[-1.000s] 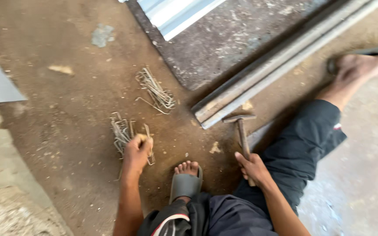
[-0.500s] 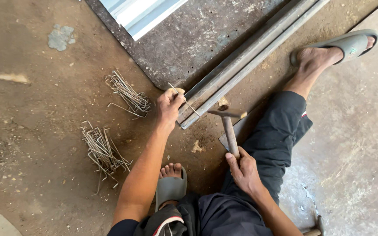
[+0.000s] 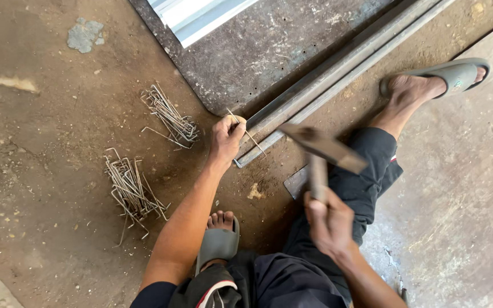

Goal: The person repeatedly picks up small metal wires from a pile on the floor, places them on a metal bar, and bends them using a hammer. The bent wires are set aside in a separate pile. The task continues throughout the clip with the same repetitive action.

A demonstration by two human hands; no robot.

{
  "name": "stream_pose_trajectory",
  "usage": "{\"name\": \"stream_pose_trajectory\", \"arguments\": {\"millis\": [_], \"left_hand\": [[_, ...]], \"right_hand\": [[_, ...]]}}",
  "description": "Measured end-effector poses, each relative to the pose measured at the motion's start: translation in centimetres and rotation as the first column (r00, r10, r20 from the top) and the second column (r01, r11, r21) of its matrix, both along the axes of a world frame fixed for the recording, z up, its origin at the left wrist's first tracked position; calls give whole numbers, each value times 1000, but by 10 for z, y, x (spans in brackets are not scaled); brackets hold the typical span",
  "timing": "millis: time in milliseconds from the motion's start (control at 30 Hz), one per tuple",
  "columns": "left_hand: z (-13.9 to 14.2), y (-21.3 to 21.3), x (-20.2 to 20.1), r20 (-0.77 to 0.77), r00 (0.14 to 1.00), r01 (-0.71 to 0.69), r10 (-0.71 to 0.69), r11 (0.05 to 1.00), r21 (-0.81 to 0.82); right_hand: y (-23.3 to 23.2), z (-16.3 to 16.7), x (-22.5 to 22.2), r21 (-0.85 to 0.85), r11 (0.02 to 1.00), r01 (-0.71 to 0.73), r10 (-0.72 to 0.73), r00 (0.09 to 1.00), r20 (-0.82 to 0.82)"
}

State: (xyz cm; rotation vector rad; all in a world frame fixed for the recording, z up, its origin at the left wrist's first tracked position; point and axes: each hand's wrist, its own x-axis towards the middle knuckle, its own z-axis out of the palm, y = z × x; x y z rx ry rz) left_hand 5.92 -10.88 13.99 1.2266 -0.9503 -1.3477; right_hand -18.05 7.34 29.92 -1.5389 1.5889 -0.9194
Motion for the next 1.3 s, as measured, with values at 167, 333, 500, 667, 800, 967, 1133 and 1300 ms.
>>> {"name": "stream_pose_trajectory", "arguments": {"millis": [167,333,500,667,800,967,1133,1300], "left_hand": [[0,-4,3,-2,1000,21,-21,1000,-3],[-5,-5,8,137,990,-22,43,988,-154],[-12,-4,4,-81,997,-11,0,991,-136],[-14,-12,3,-101,994,-32,28,999,-43],[-6,-13,5,-35,999,-32,28,994,-102],[12,-5,8,66,997,-35,46,986,-164],[32,-6,10,444,882,4,155,942,-336],[45,2,7,332,933,4,135,923,-386]], "right_hand": [[15,22,-10,-572,820,12,234,905,354],[-27,-62,20,-83,968,-235,194,919,-342],[-7,-56,0,196,981,0,-1,1000,5],[-21,-32,7,132,987,-90,103,990,-95],[-40,-31,24,0,972,-236,222,911,-348],[-38,-26,26,94,990,-107,127,959,-252],[-43,-22,29,165,964,-210,258,890,-377],[-43,-21,30,64,983,-175,186,910,-372]]}}
